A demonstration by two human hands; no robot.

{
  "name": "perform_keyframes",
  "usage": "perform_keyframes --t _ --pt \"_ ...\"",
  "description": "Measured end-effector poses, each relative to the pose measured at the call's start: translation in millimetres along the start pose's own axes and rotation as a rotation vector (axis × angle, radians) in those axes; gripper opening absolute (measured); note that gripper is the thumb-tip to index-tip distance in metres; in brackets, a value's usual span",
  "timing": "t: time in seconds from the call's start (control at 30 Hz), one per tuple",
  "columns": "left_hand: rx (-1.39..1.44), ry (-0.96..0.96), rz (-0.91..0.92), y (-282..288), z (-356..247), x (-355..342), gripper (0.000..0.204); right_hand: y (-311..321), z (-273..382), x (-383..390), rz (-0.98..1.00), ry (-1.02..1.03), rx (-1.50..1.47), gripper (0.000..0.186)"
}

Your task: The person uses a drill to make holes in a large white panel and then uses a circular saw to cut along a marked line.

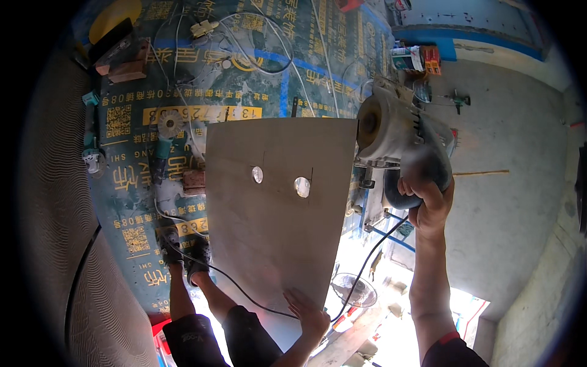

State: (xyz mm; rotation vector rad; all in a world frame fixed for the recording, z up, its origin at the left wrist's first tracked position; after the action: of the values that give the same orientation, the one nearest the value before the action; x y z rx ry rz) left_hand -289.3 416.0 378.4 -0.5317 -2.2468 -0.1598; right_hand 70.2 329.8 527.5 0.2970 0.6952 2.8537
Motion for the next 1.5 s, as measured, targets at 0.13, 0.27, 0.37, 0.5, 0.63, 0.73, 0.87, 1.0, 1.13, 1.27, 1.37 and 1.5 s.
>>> perform_keyframes --t 0.13,0.27,0.37,0.5,0.63,0.73,0.87,1.0,1.13,1.27,1.37,1.5 --pt "0.007 -0.013 0.0 1 2 1 0.102 1 -2 0 0.018 -0.005 -0.007 0.057" --pt "-0.001 -0.034 -0.015 2 1 1 0.103 1 -1 0 0.023 -0.013 0.016 0.057" --pt "-0.001 -0.034 -0.016 1 2 0 0.103 1 -1 1 0.01 -0.02 0.019 0.057" --pt "0.011 -0.042 -0.018 2 0 0 0.104 4 -3 1 0.019 -0.015 0.01 0.057" --pt "0.026 -0.01 0.003 2 3 0 0.105 6 -6 2 -0.006 -0.048 0.001 0.057" --pt "0.042 -0.003 -0.011 0 21 8 0.093 7 -8 2 0.025 -0.034 0.036 0.056" --pt "0.051 -0.117 0.0 5 31 24 0.076 10 -12 10 -0.041 -0.114 -0.099 0.054" --pt "0.043 -0.076 0.005 1 31 19 0.094 24 -5 27 -0.136 -0.156 -0.042 0.031" --pt "-0.042 -0.114 0.003 -10 52 29 0.09 86 -1 57 -0.2 -0.169 -0.138 0.023" --pt "0.102 -0.016 0.0 -7 40 23 0.083 164 18 131 -0.425 -0.273 -0.201 0.032" --pt "-0.142 -0.219 0.016 -30 72 29 0.088 198 27 185 -0.386 -0.35 -0.279 0.045" --pt "-0.172 -0.216 -0.012 -16 63 22 0.095 225 -4 260 -0.486 -0.497 -0.321 0.054"
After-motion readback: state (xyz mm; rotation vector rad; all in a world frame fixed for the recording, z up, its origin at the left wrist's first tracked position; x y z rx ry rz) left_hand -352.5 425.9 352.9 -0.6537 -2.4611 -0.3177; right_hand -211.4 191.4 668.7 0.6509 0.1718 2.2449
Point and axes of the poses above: each hand's wrist, its own x-axis away from the middle knuckle, its own y-axis out of the back of the hand, z = x × y, the point moved 3 cm from there along -x, towards the middle knuckle, and after that the axes turned 3 degrees about -y, right-handed, at the moved point
